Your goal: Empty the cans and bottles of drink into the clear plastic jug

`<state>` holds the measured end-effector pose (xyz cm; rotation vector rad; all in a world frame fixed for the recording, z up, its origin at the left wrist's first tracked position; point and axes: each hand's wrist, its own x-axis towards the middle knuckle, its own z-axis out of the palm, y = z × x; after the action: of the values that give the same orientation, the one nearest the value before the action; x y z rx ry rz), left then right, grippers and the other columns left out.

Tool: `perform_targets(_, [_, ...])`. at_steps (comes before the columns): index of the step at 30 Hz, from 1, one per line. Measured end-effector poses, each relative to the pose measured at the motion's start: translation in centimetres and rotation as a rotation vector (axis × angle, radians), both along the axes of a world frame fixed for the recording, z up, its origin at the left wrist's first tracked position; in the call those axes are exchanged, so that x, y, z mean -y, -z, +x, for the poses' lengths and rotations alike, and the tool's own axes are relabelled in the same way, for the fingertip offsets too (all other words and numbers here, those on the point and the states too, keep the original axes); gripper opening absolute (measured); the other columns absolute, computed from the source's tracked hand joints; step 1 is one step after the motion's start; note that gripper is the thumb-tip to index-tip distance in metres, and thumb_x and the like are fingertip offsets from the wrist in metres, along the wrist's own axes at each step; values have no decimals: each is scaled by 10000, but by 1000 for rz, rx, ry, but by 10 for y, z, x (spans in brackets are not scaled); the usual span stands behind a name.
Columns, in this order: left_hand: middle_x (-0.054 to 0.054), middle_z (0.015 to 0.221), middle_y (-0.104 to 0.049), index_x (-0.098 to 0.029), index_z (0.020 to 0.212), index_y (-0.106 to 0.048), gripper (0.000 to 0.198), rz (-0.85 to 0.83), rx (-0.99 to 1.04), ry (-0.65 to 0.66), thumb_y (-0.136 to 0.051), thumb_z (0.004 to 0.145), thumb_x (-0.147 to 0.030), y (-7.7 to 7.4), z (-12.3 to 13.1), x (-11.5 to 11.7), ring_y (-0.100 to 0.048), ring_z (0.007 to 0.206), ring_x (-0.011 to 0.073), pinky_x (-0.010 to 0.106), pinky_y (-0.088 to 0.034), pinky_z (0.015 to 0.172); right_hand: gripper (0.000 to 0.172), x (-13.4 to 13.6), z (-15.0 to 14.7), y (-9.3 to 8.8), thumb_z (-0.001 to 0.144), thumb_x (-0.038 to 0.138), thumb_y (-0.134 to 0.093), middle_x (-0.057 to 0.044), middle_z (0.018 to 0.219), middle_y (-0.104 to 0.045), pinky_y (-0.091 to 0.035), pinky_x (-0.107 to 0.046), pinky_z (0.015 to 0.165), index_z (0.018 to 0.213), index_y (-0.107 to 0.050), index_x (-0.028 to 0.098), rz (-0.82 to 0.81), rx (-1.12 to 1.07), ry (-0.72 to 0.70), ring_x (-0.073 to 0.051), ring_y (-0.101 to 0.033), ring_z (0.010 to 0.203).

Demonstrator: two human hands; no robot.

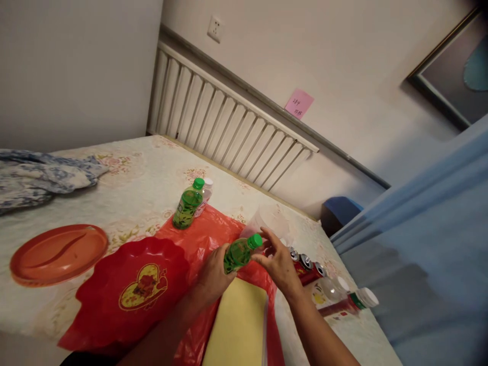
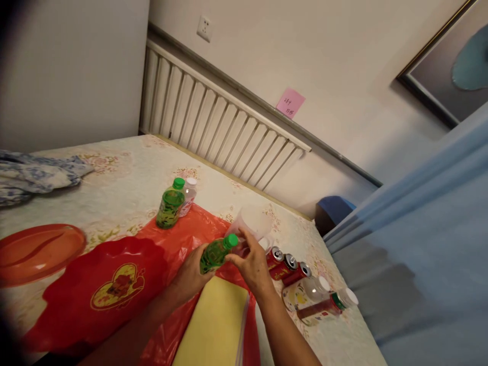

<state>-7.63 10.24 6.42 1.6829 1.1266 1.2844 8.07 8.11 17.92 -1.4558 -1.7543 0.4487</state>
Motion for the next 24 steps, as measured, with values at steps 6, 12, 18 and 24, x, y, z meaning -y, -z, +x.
perform_targets(6, [91, 1146, -625, -194, 1213, -491, 561, 43, 43, 38, -682, 688, -143, -1, -3, 1, -592, 1082, 253, 428, -479, 944, 422, 15, -21, 28, 637, 301, -796, -25, 940, -702, -515, -327, 786, 1017, -650, 192, -133, -86, 11, -211, -639, 856])
perform_targets(12, [95, 1160, -620, -192, 1234, -472, 594, 72, 48, 62, -624, 667, -103, 2, -3, 1, -596, 1093, 261, 436, -483, 954, 427, 20, -40, 33, 628, 254, -783, -23, 952, -712, -531, -336, 807, 1022, -625, 206, -110, -196, 62, -215, -663, 866])
perform_targets(18, [92, 1160, -619, -194, 1232, -471, 552, 80, 25, 54, -657, 713, -183, 0, -4, 3, -595, 1089, 253, 423, -487, 939, 517, 19, -29, 30, 631, 269, -784, -35, 1041, -710, -537, -345, 841, 1118, -617, 222, -136, -301, 6, -234, -659, 956])
perform_targets(24, [93, 1172, -613, -202, 1244, -474, 573, 71, 8, 41, -656, 703, -145, 0, -2, 4, -584, 1103, 252, 441, -473, 951, 520, 16, -8, 6, 763, 310, -701, -47, 1263, -642, -496, -367, 961, 1265, -578, 256, -47, -498, -35, -235, -595, 1160])
